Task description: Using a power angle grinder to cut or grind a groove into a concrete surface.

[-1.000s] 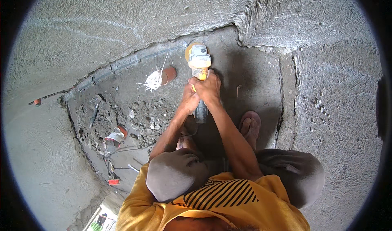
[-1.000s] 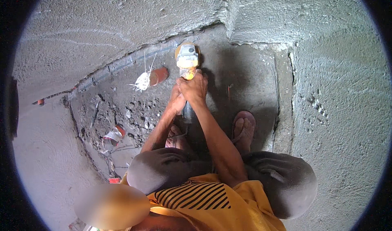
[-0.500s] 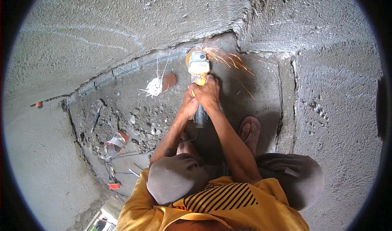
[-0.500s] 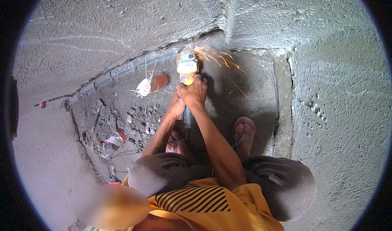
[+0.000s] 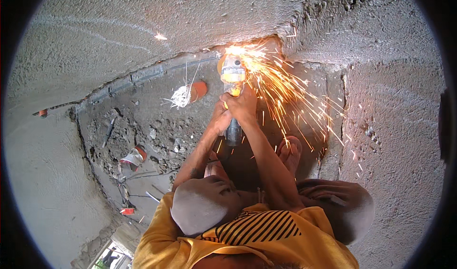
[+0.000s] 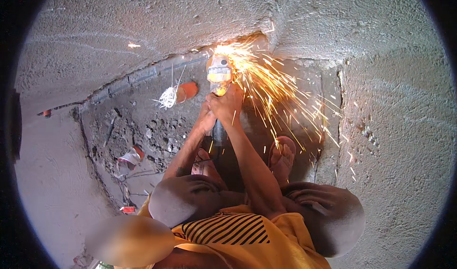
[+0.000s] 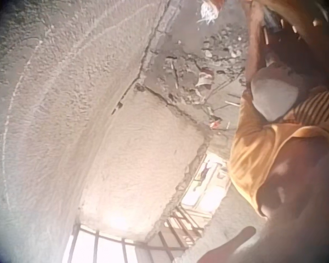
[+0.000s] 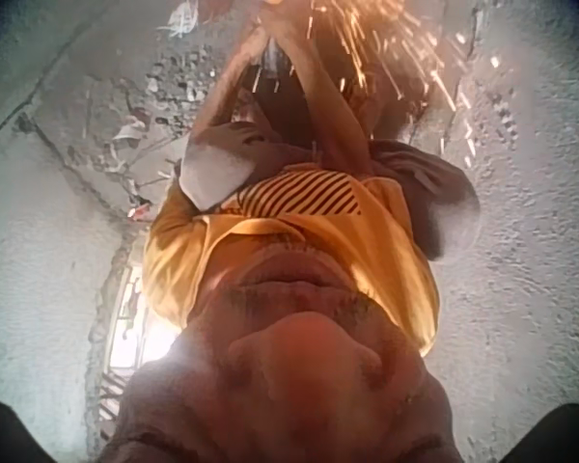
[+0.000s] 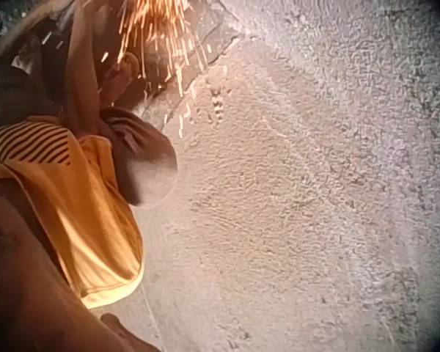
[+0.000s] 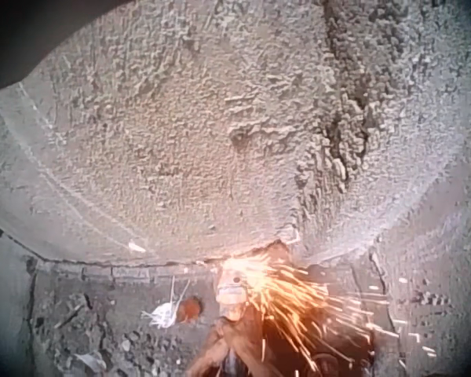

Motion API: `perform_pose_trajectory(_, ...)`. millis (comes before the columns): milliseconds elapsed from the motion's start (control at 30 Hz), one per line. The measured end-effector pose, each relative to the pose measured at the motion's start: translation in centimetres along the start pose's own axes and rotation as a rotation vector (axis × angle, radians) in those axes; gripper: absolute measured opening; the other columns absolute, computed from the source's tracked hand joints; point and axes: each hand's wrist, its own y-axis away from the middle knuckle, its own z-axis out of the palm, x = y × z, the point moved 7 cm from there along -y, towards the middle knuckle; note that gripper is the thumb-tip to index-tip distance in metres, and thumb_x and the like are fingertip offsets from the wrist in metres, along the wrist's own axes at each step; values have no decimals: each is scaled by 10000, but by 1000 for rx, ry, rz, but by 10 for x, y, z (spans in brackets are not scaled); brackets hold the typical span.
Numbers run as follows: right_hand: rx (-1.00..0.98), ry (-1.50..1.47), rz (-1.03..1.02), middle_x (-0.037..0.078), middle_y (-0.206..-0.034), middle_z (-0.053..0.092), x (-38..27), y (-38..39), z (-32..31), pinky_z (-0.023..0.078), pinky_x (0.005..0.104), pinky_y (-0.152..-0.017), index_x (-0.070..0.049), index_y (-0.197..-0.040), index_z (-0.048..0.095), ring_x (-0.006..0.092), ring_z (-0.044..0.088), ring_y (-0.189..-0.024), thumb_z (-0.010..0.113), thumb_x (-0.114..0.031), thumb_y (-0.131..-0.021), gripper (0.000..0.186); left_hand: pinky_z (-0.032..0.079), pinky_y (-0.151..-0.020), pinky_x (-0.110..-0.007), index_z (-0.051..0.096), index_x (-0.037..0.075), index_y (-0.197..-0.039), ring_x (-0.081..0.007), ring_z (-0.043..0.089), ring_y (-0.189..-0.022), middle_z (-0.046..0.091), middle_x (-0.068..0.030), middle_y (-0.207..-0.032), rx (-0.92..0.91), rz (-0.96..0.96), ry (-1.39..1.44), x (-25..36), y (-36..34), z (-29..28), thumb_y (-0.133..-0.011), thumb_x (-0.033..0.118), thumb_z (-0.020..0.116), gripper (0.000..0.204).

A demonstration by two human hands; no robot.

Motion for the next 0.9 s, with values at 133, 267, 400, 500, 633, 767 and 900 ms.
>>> perform_pose_trajectory(133,34,7,-100,297,-1061,550,-20,10,-6,478,473,-888,86,-1025,543,437,565,-1007,776,-257,-596,597,479,-821,-280,572,1,-1131,-104,580,-940,640,-41,-1049,35,51,-18,-1,2,-4,-879,152,607,296)
perform_pose_trajectory(267,-14,52,-62,300,-1094,532,-22,13,-7,453,474,-930,85,-1044,536,437,537,-1041,778,-258,-605,607,470,-840,-278,581,5,-1126,-105,575,-959,638,-34,-1051,32,56,39,11,10,2,-883,161,601,290)
perform_pose_trajectory(400,-7,69,-86,298,-1088,537,-23,13,-4,447,469,-939,83,-1035,538,433,533,-1047,782,-256,-611,595,465,-843,-280,591,4,-1104,-115,565,-964,631,-39,-1058,26,94,24,9,9,-1,-883,194,579,292)
perform_pose_trajectory(500,-29,45,-73,296,-1089,541,-21,10,-8,448,467,-940,83,-1035,541,435,535,-1046,789,-258,-611,598,468,-837,-288,584,-3,-1099,-128,563,-955,626,-48,-1065,29,55,17,9,8,4,-882,212,566,306)
perform_pose_trajectory(633,-7,66,-90,295,-1092,545,-22,9,-10,450,469,-935,84,-1038,547,437,536,-1058,795,-263,-613,602,472,-802,-265,616,13,-1086,-98,581,-911,642,-22,-1031,41,6,113,7,7,5,-880,196,622,276)
perform_pose_trajectory(767,50,13,-110,275,-961,623,-8,0,-3,492,447,-832,80,-931,597,392,619,-912,811,-267,-583,536,475,-791,-267,619,15,-1084,-99,582,-903,644,-25,-1029,24,-15,112,-3,2,1,-878,213,631,286)
perform_pose_trajectory(900,73,-64,-170,254,-858,642,-5,-2,-3,509,444,-754,78,-864,597,387,645,-800,804,-233,-591,463,477,-794,-283,628,11,-1070,-107,586,-904,653,-31,-1011,21,-26,1,-2,1,0,-877,235,627,296)
